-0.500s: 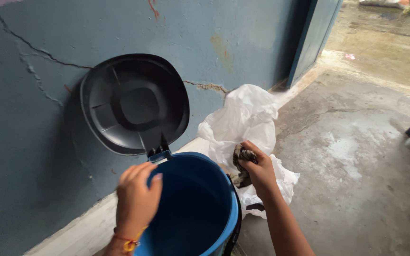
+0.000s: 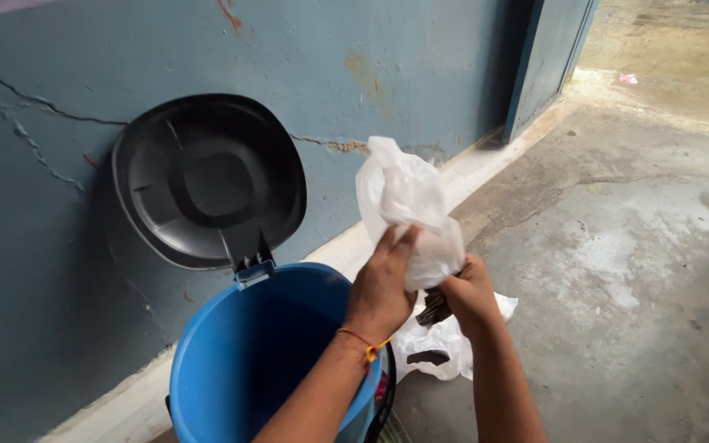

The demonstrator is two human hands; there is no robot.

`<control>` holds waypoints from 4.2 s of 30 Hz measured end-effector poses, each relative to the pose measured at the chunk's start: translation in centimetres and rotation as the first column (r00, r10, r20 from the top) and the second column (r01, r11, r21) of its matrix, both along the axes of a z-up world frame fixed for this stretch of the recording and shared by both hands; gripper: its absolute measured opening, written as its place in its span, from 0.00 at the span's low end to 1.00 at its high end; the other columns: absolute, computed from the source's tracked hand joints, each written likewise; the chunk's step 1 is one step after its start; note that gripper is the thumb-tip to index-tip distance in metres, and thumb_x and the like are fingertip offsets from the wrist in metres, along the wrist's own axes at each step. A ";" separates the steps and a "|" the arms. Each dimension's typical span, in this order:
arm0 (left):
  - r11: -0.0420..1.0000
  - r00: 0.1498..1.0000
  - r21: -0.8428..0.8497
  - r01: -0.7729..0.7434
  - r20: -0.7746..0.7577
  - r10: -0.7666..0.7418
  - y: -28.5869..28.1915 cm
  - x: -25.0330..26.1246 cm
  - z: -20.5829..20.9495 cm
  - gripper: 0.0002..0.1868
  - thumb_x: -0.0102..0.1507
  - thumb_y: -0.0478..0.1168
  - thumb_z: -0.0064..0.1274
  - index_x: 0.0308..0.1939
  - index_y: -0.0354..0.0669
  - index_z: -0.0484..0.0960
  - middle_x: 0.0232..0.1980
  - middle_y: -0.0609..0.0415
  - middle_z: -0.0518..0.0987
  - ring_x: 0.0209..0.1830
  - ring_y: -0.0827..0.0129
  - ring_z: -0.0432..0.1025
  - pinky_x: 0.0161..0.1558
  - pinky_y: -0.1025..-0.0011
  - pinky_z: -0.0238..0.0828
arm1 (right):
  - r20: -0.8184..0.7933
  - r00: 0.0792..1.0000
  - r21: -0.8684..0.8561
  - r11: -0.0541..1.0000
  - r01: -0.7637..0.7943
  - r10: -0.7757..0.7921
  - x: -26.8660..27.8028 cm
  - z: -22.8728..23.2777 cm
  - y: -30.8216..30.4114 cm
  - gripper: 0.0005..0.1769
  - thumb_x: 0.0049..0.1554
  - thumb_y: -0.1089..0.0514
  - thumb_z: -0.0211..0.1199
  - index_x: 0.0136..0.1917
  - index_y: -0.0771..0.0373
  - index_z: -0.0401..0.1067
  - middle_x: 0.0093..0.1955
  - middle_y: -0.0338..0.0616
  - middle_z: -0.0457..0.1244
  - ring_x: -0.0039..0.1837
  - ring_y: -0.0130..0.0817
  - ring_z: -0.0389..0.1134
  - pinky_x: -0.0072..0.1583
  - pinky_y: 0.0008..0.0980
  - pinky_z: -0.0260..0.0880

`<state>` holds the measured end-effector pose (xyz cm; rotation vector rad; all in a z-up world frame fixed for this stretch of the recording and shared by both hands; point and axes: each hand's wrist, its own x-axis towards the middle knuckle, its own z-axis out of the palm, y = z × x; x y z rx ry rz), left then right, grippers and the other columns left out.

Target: The person wipes the lid and the interior of a blue plastic bin with a cloth and removes paper scraps from a plastic bag.

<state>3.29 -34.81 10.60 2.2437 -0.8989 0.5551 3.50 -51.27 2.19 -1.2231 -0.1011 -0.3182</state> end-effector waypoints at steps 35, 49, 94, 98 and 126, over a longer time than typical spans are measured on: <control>0.917 0.964 -0.367 0.159 -0.141 -0.224 -11.9 -3.5 -12.6 0.21 0.58 0.30 0.57 0.56 0.42 0.82 0.63 0.47 0.80 0.66 0.53 0.73 0.69 0.61 0.68 | -0.259 0.780 -0.202 0.821 0.533 -0.570 -6.8 -2.5 -13.8 0.10 0.60 0.61 0.65 0.55 0.66 0.76 0.43 0.43 0.68 0.39 0.32 0.67 0.37 0.35 0.63; 0.732 0.806 0.352 -0.583 0.137 0.576 -14.5 4.3 -23.0 0.35 0.67 0.40 0.54 0.79 0.57 0.66 0.62 0.51 0.73 0.71 0.58 0.60 0.81 0.40 0.27 | -0.151 0.341 -0.881 0.283 0.379 -0.928 -7.0 -8.0 -17.5 0.25 0.57 0.64 0.58 0.64 0.48 0.79 0.56 0.57 0.70 0.56 0.55 0.72 0.60 0.47 0.70; 0.771 0.506 -0.554 -0.315 -0.785 -0.357 -13.5 5.3 -22.5 0.52 0.43 0.30 0.56 0.73 0.42 0.57 0.61 0.44 0.72 0.51 0.61 0.72 0.46 0.64 0.74 | -0.691 0.641 -0.692 0.562 -0.454 -0.333 -0.2 -20.1 -12.4 0.20 0.55 0.48 0.70 0.57 0.59 0.80 0.47 0.52 0.70 0.44 0.41 0.70 0.49 0.43 0.70; 0.814 0.769 -0.536 -0.223 -0.610 -0.191 -12.7 6.8 -25.0 0.43 0.50 0.28 0.55 0.72 0.39 0.66 0.63 0.46 0.73 0.55 0.62 0.74 0.52 0.70 0.73 | -0.557 0.652 -0.738 0.667 -0.105 -0.514 -1.9 -13.1 -14.6 0.21 0.59 0.44 0.68 0.54 0.63 0.81 0.44 0.54 0.69 0.43 0.41 0.68 0.47 0.44 0.69; 0.848 0.720 -0.019 -0.530 -0.538 0.438 -9.0 4.6 -24.5 0.39 0.52 0.31 0.58 0.69 0.45 0.70 0.71 0.27 0.59 0.51 0.33 0.74 0.52 0.55 0.73 | -0.533 0.680 -0.822 0.497 -0.277 -0.503 3.7 -21.7 -16.5 0.50 0.40 0.63 0.71 0.76 0.57 0.63 0.63 0.58 0.68 0.63 0.48 0.69 0.63 0.37 0.67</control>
